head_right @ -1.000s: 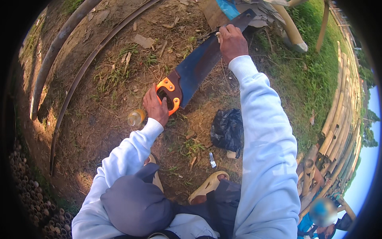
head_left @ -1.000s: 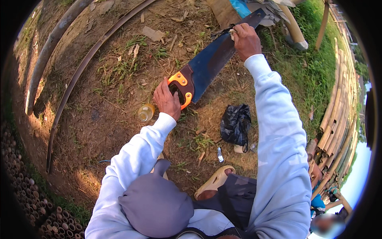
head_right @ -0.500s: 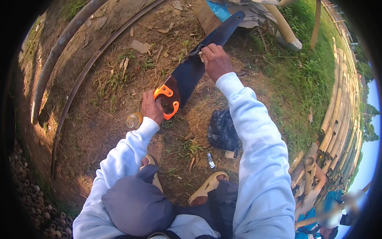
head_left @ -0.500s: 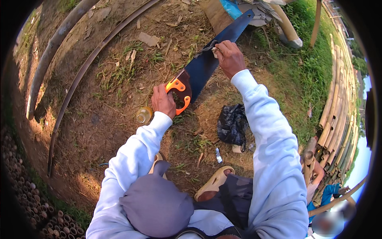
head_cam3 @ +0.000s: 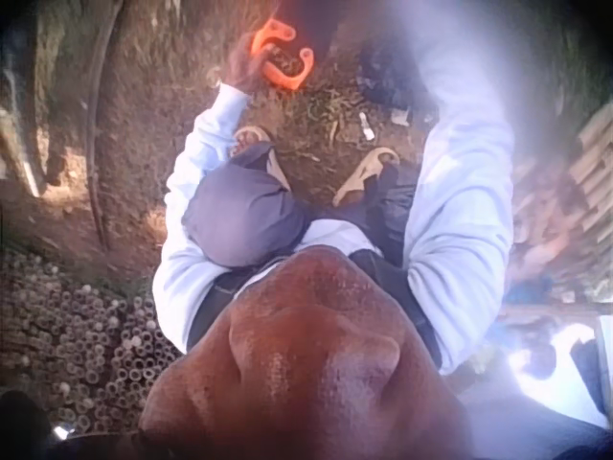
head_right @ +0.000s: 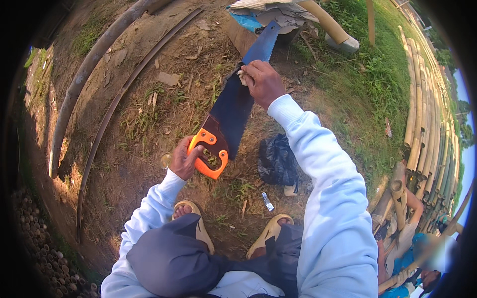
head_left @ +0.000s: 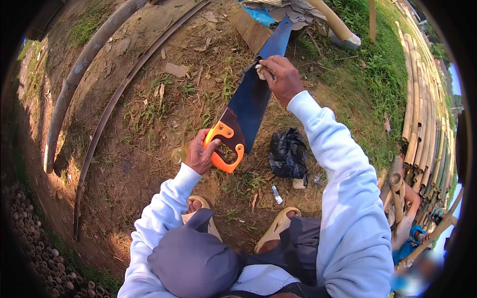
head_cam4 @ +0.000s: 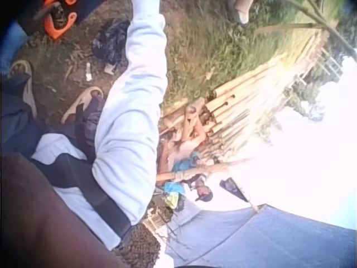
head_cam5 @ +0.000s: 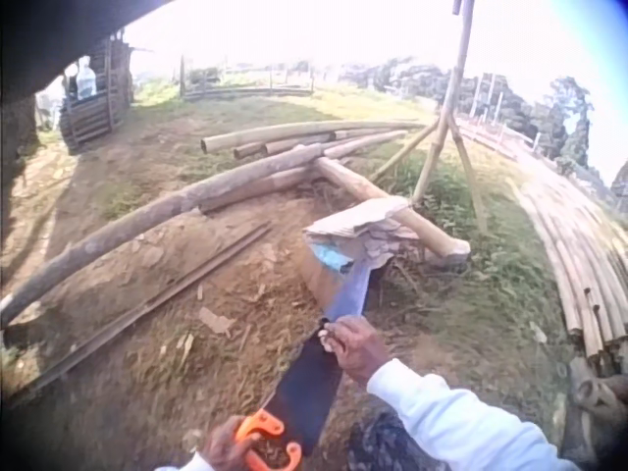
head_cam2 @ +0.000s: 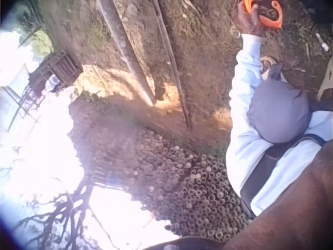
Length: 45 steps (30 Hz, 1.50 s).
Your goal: The person pours liquid from a bottle onto a cloth and wipes the blade of a hand saw. They repeat the process by reapplying liquid and continuing to wipe the blade surface.
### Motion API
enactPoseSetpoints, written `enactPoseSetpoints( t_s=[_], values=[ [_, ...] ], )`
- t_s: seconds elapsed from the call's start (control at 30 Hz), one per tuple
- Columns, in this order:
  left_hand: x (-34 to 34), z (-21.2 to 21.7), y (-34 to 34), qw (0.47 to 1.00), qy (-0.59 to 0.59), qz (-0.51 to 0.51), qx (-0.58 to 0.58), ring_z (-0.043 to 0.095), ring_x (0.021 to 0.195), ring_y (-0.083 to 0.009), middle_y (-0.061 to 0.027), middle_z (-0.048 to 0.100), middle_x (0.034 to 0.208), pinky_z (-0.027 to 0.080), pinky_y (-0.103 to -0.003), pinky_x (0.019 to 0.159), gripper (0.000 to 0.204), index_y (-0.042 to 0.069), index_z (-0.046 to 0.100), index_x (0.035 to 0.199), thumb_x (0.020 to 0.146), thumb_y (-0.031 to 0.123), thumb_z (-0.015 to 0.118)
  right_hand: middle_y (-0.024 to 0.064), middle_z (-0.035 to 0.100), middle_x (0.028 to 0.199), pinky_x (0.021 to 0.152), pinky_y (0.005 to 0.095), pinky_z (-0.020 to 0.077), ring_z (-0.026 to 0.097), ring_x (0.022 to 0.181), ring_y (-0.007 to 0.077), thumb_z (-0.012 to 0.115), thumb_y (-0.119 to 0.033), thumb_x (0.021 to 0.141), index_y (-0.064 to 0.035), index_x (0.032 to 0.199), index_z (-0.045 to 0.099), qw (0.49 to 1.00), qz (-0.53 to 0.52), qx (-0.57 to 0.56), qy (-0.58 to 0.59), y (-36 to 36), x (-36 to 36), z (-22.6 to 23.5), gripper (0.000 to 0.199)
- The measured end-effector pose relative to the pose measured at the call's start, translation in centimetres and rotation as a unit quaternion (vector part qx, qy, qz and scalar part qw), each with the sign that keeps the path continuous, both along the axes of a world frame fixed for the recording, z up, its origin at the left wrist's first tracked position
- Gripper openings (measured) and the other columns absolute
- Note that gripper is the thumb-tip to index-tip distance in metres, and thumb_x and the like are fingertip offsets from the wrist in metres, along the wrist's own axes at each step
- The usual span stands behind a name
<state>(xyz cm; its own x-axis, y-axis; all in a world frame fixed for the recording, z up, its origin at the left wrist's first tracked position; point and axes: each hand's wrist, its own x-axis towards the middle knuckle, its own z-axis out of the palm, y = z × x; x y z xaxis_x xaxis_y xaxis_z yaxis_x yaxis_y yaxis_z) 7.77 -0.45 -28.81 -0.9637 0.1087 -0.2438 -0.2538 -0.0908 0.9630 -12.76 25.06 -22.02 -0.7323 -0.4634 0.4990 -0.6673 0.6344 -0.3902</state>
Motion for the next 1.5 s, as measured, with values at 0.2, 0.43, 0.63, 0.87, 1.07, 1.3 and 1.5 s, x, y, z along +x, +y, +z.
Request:
enactPoseSetpoints(
  t_s=[0.2, 0.43, 0.63, 0.87, 1.07, 1.3, 1.5],
  values=[
    [3.6, 1.5, -0.2, 0.998, -0.011, -0.013, 0.059, 0.069, 0.079, -0.0154, -0.0078, 0.066, 0.104, 0.059, -0.030, 0.074, 0.030, -0.002, 0.052, 0.125, 0.102, 0.014, 0.062, 0.0142, 0.068, 0.097, 0.086, 0.0427, 0.0527, 0.065, 0.095, 0.0337, 0.069, -0.010, 0.090, 0.0004, 0.103, 0.072, 0.994, -0.065, 0.079, 0.028, 4.3, -1.1, 5.3, 0.017],
    [6.2, 2.1, -0.7, 0.995, -0.028, -0.026, 0.087, 0.068, 0.075, -0.0145, -0.0073, 0.067, 0.101, 0.058, -0.028, 0.072, 0.029, -0.002, 0.054, 0.122, 0.100, 0.013, 0.065, 0.0144, 0.068, 0.097, 0.091, 0.0440, 0.0545, 0.067, 0.098, 0.0325, 0.062, -0.017, 0.093, -0.0032, 0.099, 0.075, 0.976, -0.155, 0.147, 0.045, 8.3, -2.0, 9.4, 0.020],
    [7.2, 2.5, -1.1, 0.994, -0.025, -0.042, 0.094, 0.068, 0.076, -0.0144, -0.0070, 0.067, 0.101, 0.058, -0.028, 0.071, 0.030, -0.002, 0.054, 0.122, 0.100, 0.013, 0.066, 0.0163, 0.071, 0.095, 0.088, 0.0453, 0.0552, 0.069, 0.092, 0.0342, 0.063, -0.019, 0.093, -0.0039, 0.097, 0.075, 0.955, -0.191, 0.221, 0.056, 10.7, -3.9, 13.0, 0.020],
    [6.8, 2.9, -0.6, 0.995, -0.021, -0.040, 0.085, 0.069, 0.074, -0.0145, -0.0063, 0.067, 0.099, 0.058, -0.028, 0.070, 0.031, -0.002, 0.055, 0.122, 0.100, 0.015, 0.067, 0.0174, 0.071, 0.092, 0.086, 0.0457, 0.0549, 0.069, 0.091, 0.0359, 0.067, -0.018, 0.090, -0.0039, 0.096, 0.078, 0.975, -0.106, 0.196, 0.015, 8.5, -0.2, 13.6, 0.019],
    [6.1, 3.4, 0.2, 0.996, -0.015, -0.023, 0.079, 0.068, 0.073, -0.0140, -0.0066, 0.067, 0.100, 0.058, -0.028, 0.069, 0.033, -0.003, 0.055, 0.122, 0.100, 0.018, 0.067, 0.0124, 0.065, 0.093, 0.086, 0.0413, 0.0555, 0.065, 0.095, 0.0306, 0.064, -0.013, 0.089, -0.0030, 0.092, 0.074, 0.985, 0.013, 0.174, -0.004, 2.8, 6.8, 10.4, 0.014],
    [5.7, 3.8, 0.4, 0.996, -0.007, -0.032, 0.084, 0.068, 0.073, -0.0140, -0.0066, 0.067, 0.100, 0.058, -0.028, 0.069, 0.031, -0.002, 0.056, 0.120, 0.100, 0.018, 0.068, 0.0079, 0.058, 0.095, 0.074, 0.0335, 0.0560, 0.058, 0.092, 0.0237, 0.064, -0.008, 0.079, -0.0002, 0.092, 0.065, 0.972, 0.146, 0.182, -0.004, -1.5, 15.7, 7.5, 0.015],
    [5.5, 4.1, 0.2, 0.995, -0.006, -0.042, 0.088, 0.068, 0.072, -0.0139, -0.0057, 0.068, 0.098, 0.058, -0.027, 0.068, 0.031, -0.002, 0.057, 0.119, 0.100, 0.019, 0.068, 0.0098, 0.061, 0.095, 0.084, 0.0376, 0.0547, 0.062, 0.093, 0.0279, 0.063, -0.011, 0.089, -0.0034, 0.092, 0.067, 0.984, -0.049, 0.156, 0.068, 3.7, 8.6, 10.2, 0.009]
  ],
)
